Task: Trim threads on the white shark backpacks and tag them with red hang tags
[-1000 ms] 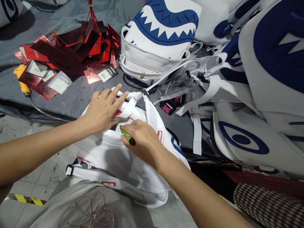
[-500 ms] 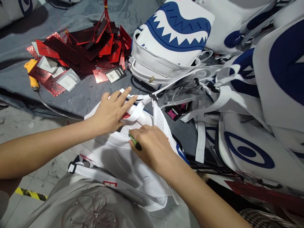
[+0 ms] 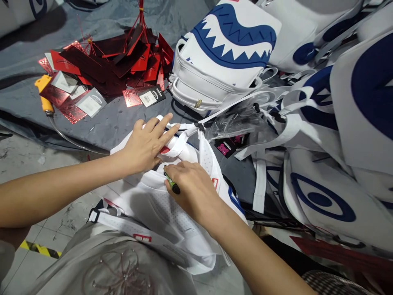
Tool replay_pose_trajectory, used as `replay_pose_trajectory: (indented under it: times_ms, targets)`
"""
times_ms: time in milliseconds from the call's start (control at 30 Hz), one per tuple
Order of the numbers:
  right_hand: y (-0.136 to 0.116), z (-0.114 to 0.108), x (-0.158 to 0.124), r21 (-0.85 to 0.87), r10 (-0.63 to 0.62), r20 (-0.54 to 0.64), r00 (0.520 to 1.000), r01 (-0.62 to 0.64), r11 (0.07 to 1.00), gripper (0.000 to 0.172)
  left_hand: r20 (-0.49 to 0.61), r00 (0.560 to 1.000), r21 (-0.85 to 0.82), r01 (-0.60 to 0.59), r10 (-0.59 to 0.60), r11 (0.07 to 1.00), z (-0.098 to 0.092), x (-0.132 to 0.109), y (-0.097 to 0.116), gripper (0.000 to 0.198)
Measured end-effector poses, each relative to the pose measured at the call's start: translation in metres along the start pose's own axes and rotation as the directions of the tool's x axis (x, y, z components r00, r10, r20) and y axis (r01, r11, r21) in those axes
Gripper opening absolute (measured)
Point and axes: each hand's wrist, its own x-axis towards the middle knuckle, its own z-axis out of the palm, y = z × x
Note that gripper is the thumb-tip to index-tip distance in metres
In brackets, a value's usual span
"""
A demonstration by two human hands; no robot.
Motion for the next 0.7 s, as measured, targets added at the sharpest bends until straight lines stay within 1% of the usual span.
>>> replay_pose_trajectory:
  times_ms: [67, 133, 200, 267, 300, 333, 400, 467, 567, 700]
  targets:
    - [0.001, 0.002, -0.002, 0.012, 0.022, -0.013, 1.0, -0.022, 1.0, 0.016, 0.001, 1.0, 0.013, -0.015, 0.015, 1.0, -0.002, 0.001, -0.004, 0.101]
    - [0.0, 0.006, -0.003, 0.057, 0.043, -0.051, 0.998, -0.04, 0.998, 0.019, 0.02, 0.998, 0.018, -0.067, 0.067, 0.998, -0.004, 0.002, -0.011, 0.108]
    - [-0.003, 0.014, -0.002, 0.152, 0.038, -0.148, 0.988, -0.015, 0.988, 0.022, 0.067, 0.987, 0.014, -0.148, 0.147, 0.989, -0.008, 0.002, -0.02, 0.117]
    - [-0.006, 0.026, -0.001, 0.258, 0.029, -0.275, 0.961, 0.045, 0.965, 0.026, 0.113, 0.973, 0.006, -0.204, 0.202, 0.979, -0.013, 0.0, -0.028, 0.124]
    - [-0.009, 0.031, 0.0, 0.297, 0.028, -0.331, 0.943, 0.076, 0.952, 0.027, 0.123, 0.97, 0.008, -0.211, 0.209, 0.977, -0.015, -0.003, -0.03, 0.126]
    - [-0.011, 0.037, 0.001, 0.322, 0.028, -0.375, 0.927, 0.101, 0.941, 0.027, 0.124, 0.972, 0.018, -0.205, 0.201, 0.979, -0.017, -0.006, -0.03, 0.128]
    - [-0.015, 0.047, 0.0, 0.332, 0.027, -0.425, 0.905, 0.127, 0.935, 0.027, 0.107, 0.982, 0.059, -0.16, 0.153, 0.985, -0.019, -0.014, -0.029, 0.132]
    - [-0.016, 0.053, 0.0, 0.316, 0.013, -0.454, 0.891, 0.147, 0.937, 0.027, 0.09, 0.994, 0.102, -0.07, 0.061, 0.992, -0.02, -0.022, -0.025, 0.135]
    - [-0.017, 0.058, 0.0, 0.309, 0.011, -0.469, 0.883, 0.152, 0.939, 0.026, 0.106, 0.991, 0.11, 0.064, -0.076, 0.992, -0.018, -0.029, -0.02, 0.133]
    - [-0.016, 0.06, 0.005, 0.338, 0.051, -0.471, 0.881, 0.127, 0.932, 0.025, 0.156, 0.978, 0.101, 0.121, -0.135, 0.988, -0.014, -0.025, -0.016, 0.126]
